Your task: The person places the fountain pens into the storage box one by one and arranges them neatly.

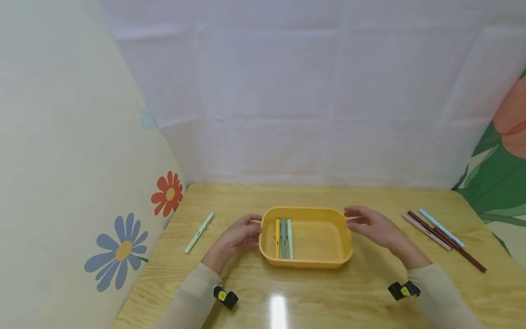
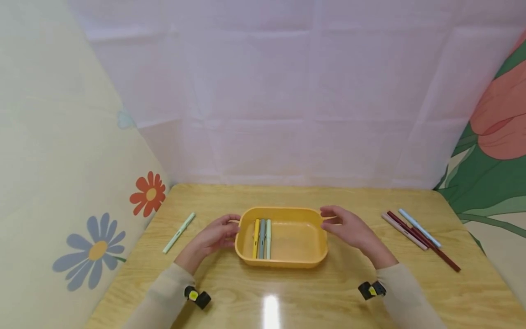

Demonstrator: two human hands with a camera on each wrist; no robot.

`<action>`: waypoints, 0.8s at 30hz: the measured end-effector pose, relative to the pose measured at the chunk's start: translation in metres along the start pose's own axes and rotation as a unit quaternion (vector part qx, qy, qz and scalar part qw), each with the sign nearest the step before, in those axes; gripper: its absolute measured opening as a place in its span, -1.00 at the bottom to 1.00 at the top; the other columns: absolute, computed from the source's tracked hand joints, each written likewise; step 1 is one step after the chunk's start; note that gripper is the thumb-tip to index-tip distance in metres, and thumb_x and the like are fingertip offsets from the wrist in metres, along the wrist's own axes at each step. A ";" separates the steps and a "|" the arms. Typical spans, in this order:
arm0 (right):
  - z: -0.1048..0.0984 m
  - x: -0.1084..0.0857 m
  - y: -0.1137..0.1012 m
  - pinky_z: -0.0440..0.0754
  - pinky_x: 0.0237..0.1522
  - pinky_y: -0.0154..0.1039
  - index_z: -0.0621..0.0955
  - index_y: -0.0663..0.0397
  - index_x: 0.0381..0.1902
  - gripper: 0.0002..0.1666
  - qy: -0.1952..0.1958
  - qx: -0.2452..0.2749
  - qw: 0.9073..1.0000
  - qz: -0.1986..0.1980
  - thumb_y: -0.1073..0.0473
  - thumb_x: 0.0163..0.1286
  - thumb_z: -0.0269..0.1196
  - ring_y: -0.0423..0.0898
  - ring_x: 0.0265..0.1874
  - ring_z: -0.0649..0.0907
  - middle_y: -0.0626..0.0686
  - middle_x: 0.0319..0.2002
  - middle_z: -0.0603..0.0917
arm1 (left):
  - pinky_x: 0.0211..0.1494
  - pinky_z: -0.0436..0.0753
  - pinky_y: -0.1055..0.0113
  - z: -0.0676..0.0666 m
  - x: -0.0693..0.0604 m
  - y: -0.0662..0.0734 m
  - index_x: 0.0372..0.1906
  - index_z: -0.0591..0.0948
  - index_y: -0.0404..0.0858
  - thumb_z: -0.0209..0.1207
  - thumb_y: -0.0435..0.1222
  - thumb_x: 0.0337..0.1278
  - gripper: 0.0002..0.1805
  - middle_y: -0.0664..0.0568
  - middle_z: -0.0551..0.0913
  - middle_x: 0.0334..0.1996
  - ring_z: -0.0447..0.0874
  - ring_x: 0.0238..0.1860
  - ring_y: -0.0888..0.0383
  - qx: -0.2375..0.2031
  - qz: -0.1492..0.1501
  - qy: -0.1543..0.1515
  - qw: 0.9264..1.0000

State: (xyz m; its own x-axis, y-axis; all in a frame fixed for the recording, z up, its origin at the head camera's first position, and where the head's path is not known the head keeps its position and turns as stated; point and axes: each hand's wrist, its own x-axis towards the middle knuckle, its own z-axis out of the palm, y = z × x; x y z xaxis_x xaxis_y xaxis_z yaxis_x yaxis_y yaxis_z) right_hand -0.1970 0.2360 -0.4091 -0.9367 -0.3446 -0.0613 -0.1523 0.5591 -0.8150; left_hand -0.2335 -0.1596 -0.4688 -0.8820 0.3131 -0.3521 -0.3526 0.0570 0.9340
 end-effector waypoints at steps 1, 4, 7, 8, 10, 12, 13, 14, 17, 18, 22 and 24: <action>-0.001 -0.001 0.000 0.58 0.20 0.18 0.36 0.28 0.44 -0.33 0.003 -0.005 1.000 0.002 0.04 0.53 0.19 0.28 0.23 0.56 0.35 0.33 0.48 | -0.24 0.69 0.31 0.000 0.000 0.000 0.36 0.32 -0.33 0.10 -0.40 0.34 -0.48 -0.07 0.62 -0.06 0.64 -0.18 0.16 0.000 0.000 0.000 1.000; -0.006 -0.003 0.000 0.58 0.19 0.20 0.35 0.26 0.45 -0.30 0.010 -0.018 1.000 0.007 -0.02 0.53 0.18 0.27 0.24 0.56 0.34 0.34 0.47 | -0.24 0.69 0.31 0.000 0.000 0.001 0.35 0.33 -0.33 0.09 -0.40 0.33 -0.48 -0.07 0.61 -0.07 0.64 -0.18 0.16 -0.001 -0.001 0.002 1.000; -0.011 -0.007 0.002 0.58 0.19 0.21 0.33 0.25 0.47 -0.26 0.016 -0.025 0.999 0.013 -0.07 0.53 0.18 0.28 0.25 0.54 0.34 0.35 0.46 | -0.24 0.70 0.30 0.001 0.001 0.001 0.35 0.33 -0.33 0.10 -0.40 0.33 -0.48 -0.08 0.61 -0.05 0.64 -0.18 0.16 -0.001 -0.001 0.004 1.000; -0.013 -0.008 0.003 0.58 0.18 0.21 0.32 0.25 0.47 -0.25 0.017 -0.026 0.999 0.013 -0.08 0.53 0.18 0.29 0.26 0.53 0.35 0.36 0.45 | -0.24 0.70 0.30 0.001 0.001 0.002 0.35 0.34 -0.33 0.10 -0.40 0.32 -0.48 -0.09 0.61 -0.05 0.64 -0.18 0.16 0.000 0.000 0.004 1.000; -0.016 -0.011 0.006 0.58 0.18 0.22 0.30 0.25 0.48 -0.24 0.020 -0.029 0.999 0.017 -0.09 0.53 0.17 0.31 0.26 0.52 0.36 0.36 0.44 | -0.24 0.70 0.30 0.002 0.001 0.002 0.35 0.35 -0.33 0.11 -0.41 0.32 -0.48 -0.09 0.62 -0.05 0.64 -0.18 0.16 0.000 0.003 0.006 1.000; -0.020 -0.014 0.008 0.57 0.17 0.23 0.29 0.24 0.48 -0.23 0.022 -0.033 0.999 0.023 -0.11 0.53 0.17 0.32 0.27 0.51 0.37 0.37 0.43 | -0.25 0.70 0.30 0.003 0.001 0.002 0.34 0.35 -0.34 0.10 -0.41 0.31 -0.49 -0.10 0.62 -0.06 0.64 -0.19 0.16 0.001 0.007 0.006 1.000; -0.021 -0.015 0.010 0.57 0.17 0.24 0.29 0.25 0.49 -0.22 0.022 -0.035 0.999 0.026 -0.11 0.53 0.16 0.33 0.27 0.50 0.37 0.37 0.42 | -0.26 0.70 0.31 0.004 0.001 0.002 0.34 0.35 -0.34 0.10 -0.41 0.31 -0.49 -0.10 0.62 -0.06 0.65 -0.19 0.16 0.001 0.007 0.005 1.000; -0.023 -0.016 0.012 0.57 0.17 0.24 0.28 0.25 0.49 -0.21 0.023 -0.036 0.999 0.029 -0.11 0.53 0.16 0.33 0.28 0.50 0.38 0.38 0.41 | -0.26 0.70 0.30 0.004 0.001 0.002 0.33 0.35 -0.34 0.10 -0.41 0.30 -0.49 -0.09 0.62 -0.07 0.65 -0.19 0.16 0.000 0.007 0.005 1.000; -0.027 -0.020 0.017 0.58 0.16 0.24 0.26 0.27 0.50 -0.19 0.029 -0.050 0.998 0.040 -0.12 0.53 0.17 0.35 0.29 0.48 0.39 0.40 0.38 | -0.26 0.70 0.30 0.003 0.000 0.001 0.33 0.35 -0.35 0.11 -0.41 0.29 -0.48 -0.08 0.62 -0.09 0.65 -0.20 0.16 -0.003 0.007 0.004 1.000; -0.028 -0.021 0.020 0.58 0.16 0.24 0.26 0.28 0.50 -0.19 0.031 -0.053 0.997 0.042 -0.11 0.53 0.17 0.36 0.29 0.48 0.40 0.41 0.36 | -0.26 0.70 0.30 0.003 -0.001 0.001 0.33 0.34 -0.36 0.11 -0.41 0.29 -0.47 -0.08 0.62 -0.09 0.65 -0.20 0.16 -0.002 0.008 0.003 1.000; -0.034 -0.024 0.031 0.59 0.14 0.25 0.24 0.31 0.50 -0.18 0.041 -0.068 0.995 0.053 -0.09 0.53 0.17 0.39 0.29 0.46 0.43 0.41 0.33 | -0.27 0.69 0.30 0.003 -0.001 0.001 0.34 0.34 -0.35 0.12 -0.41 0.27 -0.46 -0.07 0.62 -0.11 0.64 -0.22 0.16 -0.005 0.009 0.006 1.000; -0.037 -0.027 0.037 0.57 0.14 0.27 0.22 0.33 0.51 -0.18 0.041 -0.070 0.995 0.058 -0.07 0.54 0.17 0.42 0.30 0.44 0.45 0.41 0.32 | -0.28 0.69 0.31 0.002 -0.001 0.000 0.34 0.34 -0.36 0.12 -0.41 0.27 -0.46 -0.06 0.62 -0.12 0.64 -0.22 0.16 -0.006 0.009 0.005 1.000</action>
State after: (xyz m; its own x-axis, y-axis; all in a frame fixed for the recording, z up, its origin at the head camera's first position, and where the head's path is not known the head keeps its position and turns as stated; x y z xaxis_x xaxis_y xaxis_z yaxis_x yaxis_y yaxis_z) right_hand -0.1891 0.2933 -0.4164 -0.9724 -0.2114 -0.0984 -0.0781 0.6929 -0.7167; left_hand -0.2322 -0.1575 -0.4682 -0.8916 0.3046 -0.3351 -0.3396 0.0400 0.9397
